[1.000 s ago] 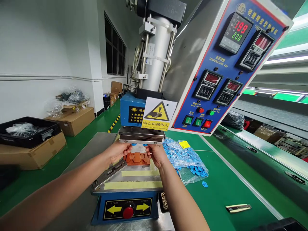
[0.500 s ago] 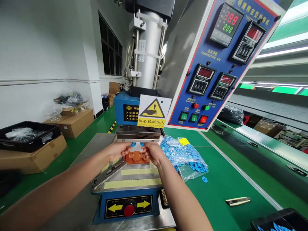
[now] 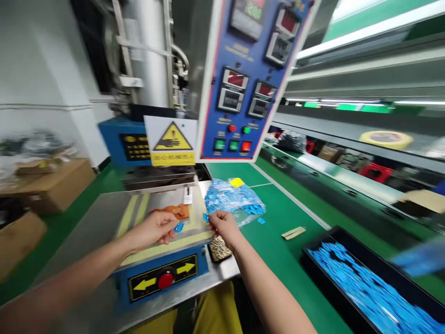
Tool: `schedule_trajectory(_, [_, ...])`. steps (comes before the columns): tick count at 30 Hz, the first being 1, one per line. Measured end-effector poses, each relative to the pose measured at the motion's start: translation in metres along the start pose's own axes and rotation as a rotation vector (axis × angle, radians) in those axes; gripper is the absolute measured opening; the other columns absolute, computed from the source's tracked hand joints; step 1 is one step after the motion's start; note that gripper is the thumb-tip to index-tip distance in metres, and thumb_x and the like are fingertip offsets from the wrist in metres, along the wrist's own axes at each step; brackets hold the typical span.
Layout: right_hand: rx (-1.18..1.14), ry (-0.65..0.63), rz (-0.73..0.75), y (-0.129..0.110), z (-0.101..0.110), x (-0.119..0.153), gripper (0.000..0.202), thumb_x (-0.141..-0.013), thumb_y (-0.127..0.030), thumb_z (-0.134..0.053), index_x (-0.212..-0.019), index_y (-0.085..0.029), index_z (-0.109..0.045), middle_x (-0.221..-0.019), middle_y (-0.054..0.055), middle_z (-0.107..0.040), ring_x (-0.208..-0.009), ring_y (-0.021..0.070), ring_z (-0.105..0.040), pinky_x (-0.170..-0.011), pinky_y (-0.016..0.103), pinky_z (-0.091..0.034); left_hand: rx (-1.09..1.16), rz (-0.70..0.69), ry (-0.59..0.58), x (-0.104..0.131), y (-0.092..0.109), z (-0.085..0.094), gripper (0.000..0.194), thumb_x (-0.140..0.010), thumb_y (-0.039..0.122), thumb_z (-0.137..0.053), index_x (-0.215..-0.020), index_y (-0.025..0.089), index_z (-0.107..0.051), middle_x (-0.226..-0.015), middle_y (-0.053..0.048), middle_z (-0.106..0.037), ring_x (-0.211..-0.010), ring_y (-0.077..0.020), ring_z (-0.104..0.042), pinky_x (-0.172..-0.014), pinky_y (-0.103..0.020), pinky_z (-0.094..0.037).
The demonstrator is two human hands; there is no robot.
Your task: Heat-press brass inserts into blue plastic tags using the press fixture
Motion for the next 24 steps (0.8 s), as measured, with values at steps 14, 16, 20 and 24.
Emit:
schedule_trajectory(14, [0.978,0.881,-0.082,0.001,0.345,0.254,0.039,-0.078,-0.049,-0.048,-0.053,-0.022,-0.058,-0.046,0.000,-0.055,-0.047,0.0173,-0.050,-0.049,0.028,-0.032,-0.339,-0.500,-0.520,-0.024,0.113,-0.391,0.019,-0.078,0.020,-0.050,-0.075,0.016,-0.068,-0.069,-0.006,-0.069,-0.061,-0.0170,-0.065,-0.061,-0.026,-0.048])
schedule_trajectory(16, [1.138,0.800,-0.206,0.015,0.364,0.255,0.036,-0.078,-0.043,-0.047,-0.053,-0.022,-0.061,-0.050,0.003,-0.060,-0.050,0.0200,-0.054,-0.049,0.030,-0.034,-0.436,-0.527,-0.428,-0.040,0.134,-0.419,0.018,-0.077,0.020,-0.053,-0.074,0.015,-0.071,-0.075,-0.012,-0.071,-0.075,-0.0241,-0.067,-0.072,-0.032,-0.048])
schedule_trajectory(20, [1.418,1.001,-0.066,-0.005,0.354,0.251,0.032,-0.083,-0.033,-0.041,-0.086,-0.020,-0.070,-0.085,0.014,-0.070,-0.069,0.0257,-0.063,-0.056,0.034,-0.042,-0.437,-0.435,-0.269,-0.070,0.128,-0.425,0.027,-0.075,0.022,-0.059,-0.097,0.011,-0.069,-0.090,-0.020,-0.070,-0.086,-0.0326,-0.065,-0.072,-0.039,-0.047])
schedule_trajectory(24, [1.286,0.818,0.435,-0.021,0.268,0.201,0.033,-0.090,-0.033,-0.039,-0.103,-0.017,-0.065,-0.096,0.013,-0.067,-0.086,0.0240,-0.062,-0.078,0.035,-0.046,-0.328,-0.456,-0.089,-0.072,0.078,-0.373,0.028,-0.085,0.025,-0.045,-0.109,0.019,-0.060,-0.076,-0.006,-0.068,-0.071,-0.0194,-0.063,-0.070,-0.030,-0.045])
Point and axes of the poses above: each hand's wrist, its own x-axis away from the middle knuckle, its own z-axis out of the back of the hand, y = z × x, the point moved 10 cm from there along -x, towards the middle knuckle
